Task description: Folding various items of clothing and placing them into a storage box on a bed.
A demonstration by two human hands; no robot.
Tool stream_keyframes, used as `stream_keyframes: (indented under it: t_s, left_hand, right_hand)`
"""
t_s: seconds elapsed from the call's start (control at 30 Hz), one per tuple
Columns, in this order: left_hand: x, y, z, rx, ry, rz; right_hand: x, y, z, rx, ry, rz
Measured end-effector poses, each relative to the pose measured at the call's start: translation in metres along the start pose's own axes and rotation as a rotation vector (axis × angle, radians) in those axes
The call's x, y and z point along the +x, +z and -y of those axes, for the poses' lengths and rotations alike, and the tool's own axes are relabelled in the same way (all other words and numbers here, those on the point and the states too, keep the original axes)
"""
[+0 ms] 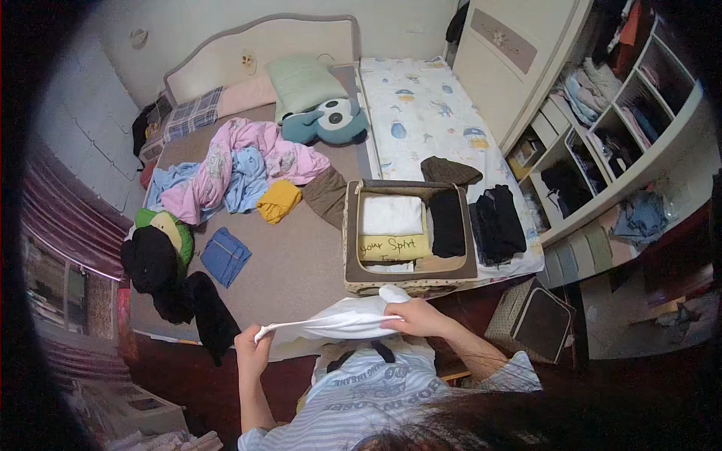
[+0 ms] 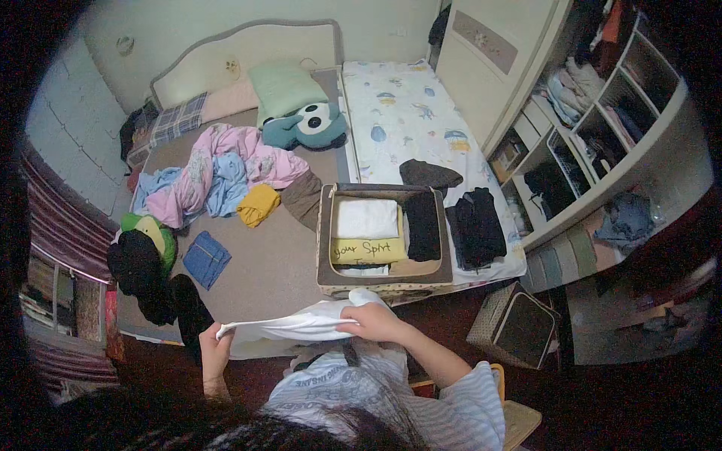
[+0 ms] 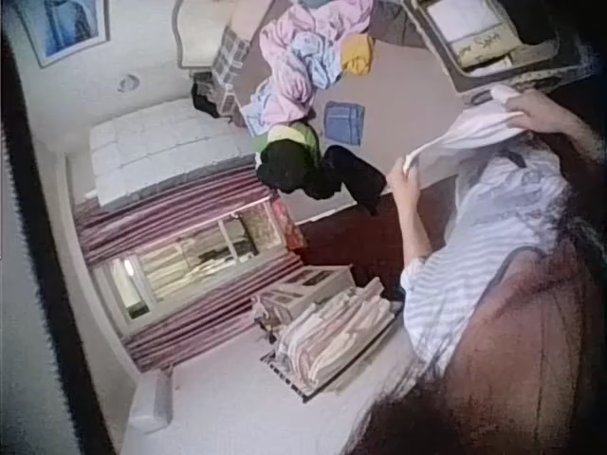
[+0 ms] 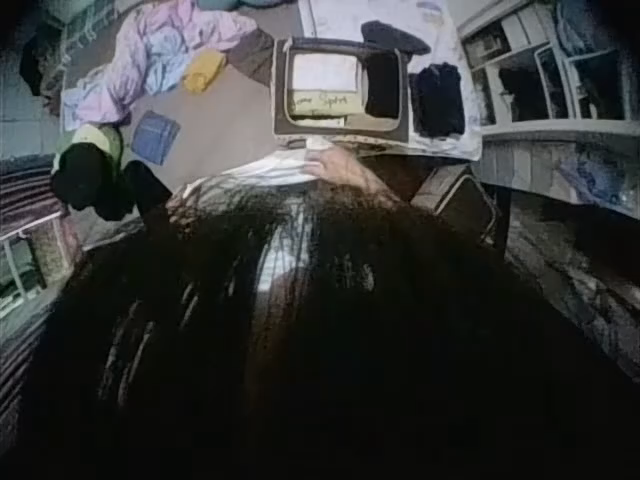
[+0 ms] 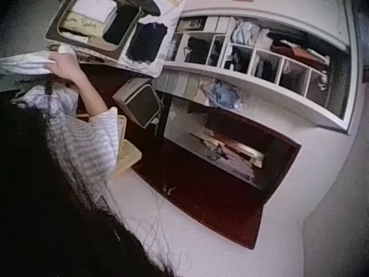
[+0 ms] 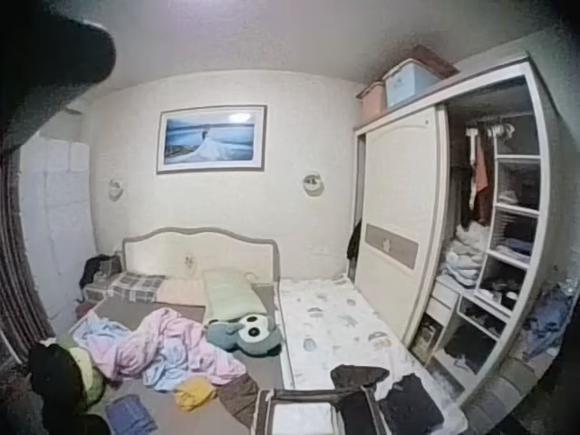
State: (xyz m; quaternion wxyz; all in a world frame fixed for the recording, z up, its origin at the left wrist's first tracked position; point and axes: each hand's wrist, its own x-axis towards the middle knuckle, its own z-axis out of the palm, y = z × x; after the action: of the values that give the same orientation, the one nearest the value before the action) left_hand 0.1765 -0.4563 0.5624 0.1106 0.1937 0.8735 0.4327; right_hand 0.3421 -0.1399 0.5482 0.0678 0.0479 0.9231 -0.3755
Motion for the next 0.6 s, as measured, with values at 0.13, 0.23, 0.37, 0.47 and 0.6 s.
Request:
stream_keyframes:
  t_s: [0.13,0.23,0.37,0.47,0.6]
  left_hand:
    - [0.003,-0.001,0.005,-0.11,-0.066,0.02]
    - [0.012,0.012,-0.001,-0.384,-0.211,0.112]
    - [0.012,0.053,-0.025,-0.828,-0.392,0.131]
    - [0.007,0.085,-0.041,-0.763,-0.303,0.235]
    - [-0.003,0.109,-0.046,-0.598,-0.052,0.148]
  right_hand:
    - [0.014,0.003,-0.01,0.281,-0.035,0.193]
    - [0.037,0.01,0.002,1.459,0.281,0.107]
    - [0.061,0.036,0.028,1.513,0.255,-0.101]
    - [0.058,0.05,0.053,0.855,0.136,-0.136]
    - [0.055,0.07,0.066,0.492,-0.076,-0.293]
